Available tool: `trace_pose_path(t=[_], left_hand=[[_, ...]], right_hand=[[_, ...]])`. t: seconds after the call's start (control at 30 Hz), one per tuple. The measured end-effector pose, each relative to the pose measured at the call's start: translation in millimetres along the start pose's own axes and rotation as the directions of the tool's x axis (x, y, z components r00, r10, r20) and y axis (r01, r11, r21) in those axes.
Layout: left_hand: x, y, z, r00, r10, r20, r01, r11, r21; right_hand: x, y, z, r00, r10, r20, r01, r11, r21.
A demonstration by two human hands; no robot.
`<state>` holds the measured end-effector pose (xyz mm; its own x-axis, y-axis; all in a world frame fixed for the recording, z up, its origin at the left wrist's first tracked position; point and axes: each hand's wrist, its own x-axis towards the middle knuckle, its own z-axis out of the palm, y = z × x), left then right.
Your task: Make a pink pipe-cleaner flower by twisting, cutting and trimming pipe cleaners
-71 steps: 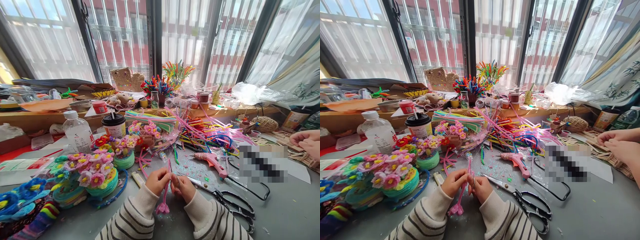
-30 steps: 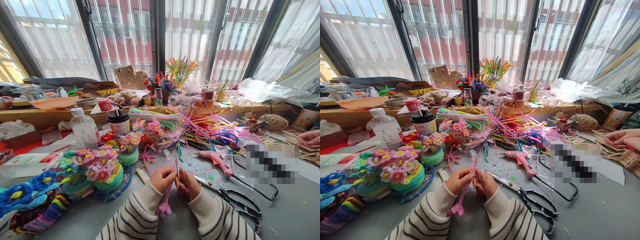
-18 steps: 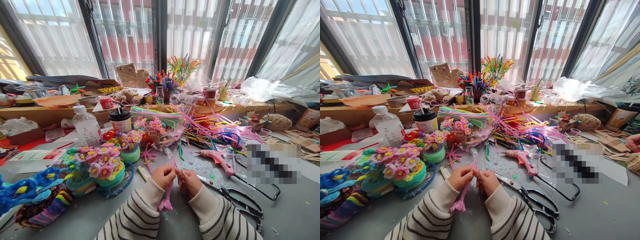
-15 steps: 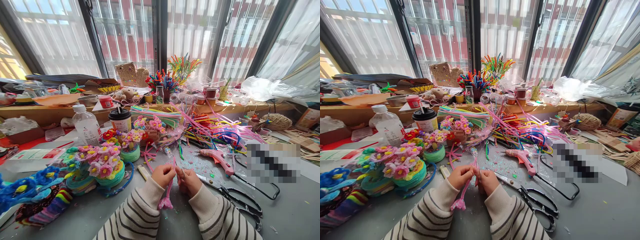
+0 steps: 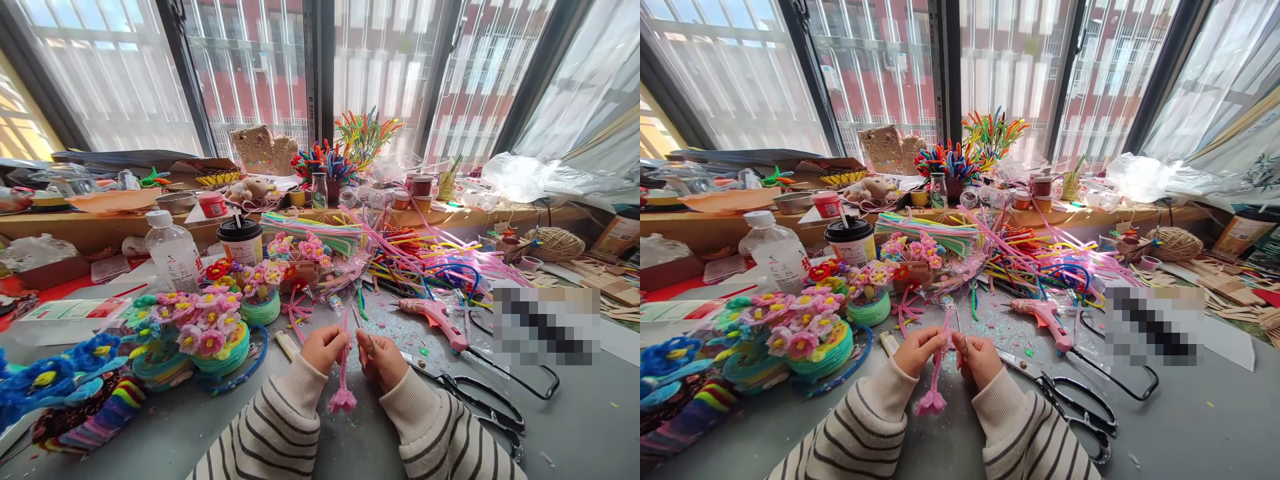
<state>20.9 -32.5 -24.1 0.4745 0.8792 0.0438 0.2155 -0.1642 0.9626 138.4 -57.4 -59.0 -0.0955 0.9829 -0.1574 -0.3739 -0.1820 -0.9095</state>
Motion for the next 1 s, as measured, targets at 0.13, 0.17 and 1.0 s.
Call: trace_pose_path(t=[0.13,0.17,1.0], left_hand=[[1.7,-2.0,-2.5,0.998,-0.027,-0.060,0.014,0.977,-0.212],[2.1,-2.6,-3.1,0.997,-0.044,-0.057,0.027,0.965,-0.259],[24.5,2.5,-19.9,0.928,-0.206,-0.310,0.011,0.848,-0.529]], right_hand=[[-0.4,-2.7,-2.1,0.997,0.040,0.060,-0.040,0.999,-0.005],[-1.0,-4.3,-2.1,0.998,0.029,0.060,-0.027,0.999,-0.029],[-5.8,-3.8,7.6,0.997,-0.061,0.055,0.071,0.975,-0.211]])
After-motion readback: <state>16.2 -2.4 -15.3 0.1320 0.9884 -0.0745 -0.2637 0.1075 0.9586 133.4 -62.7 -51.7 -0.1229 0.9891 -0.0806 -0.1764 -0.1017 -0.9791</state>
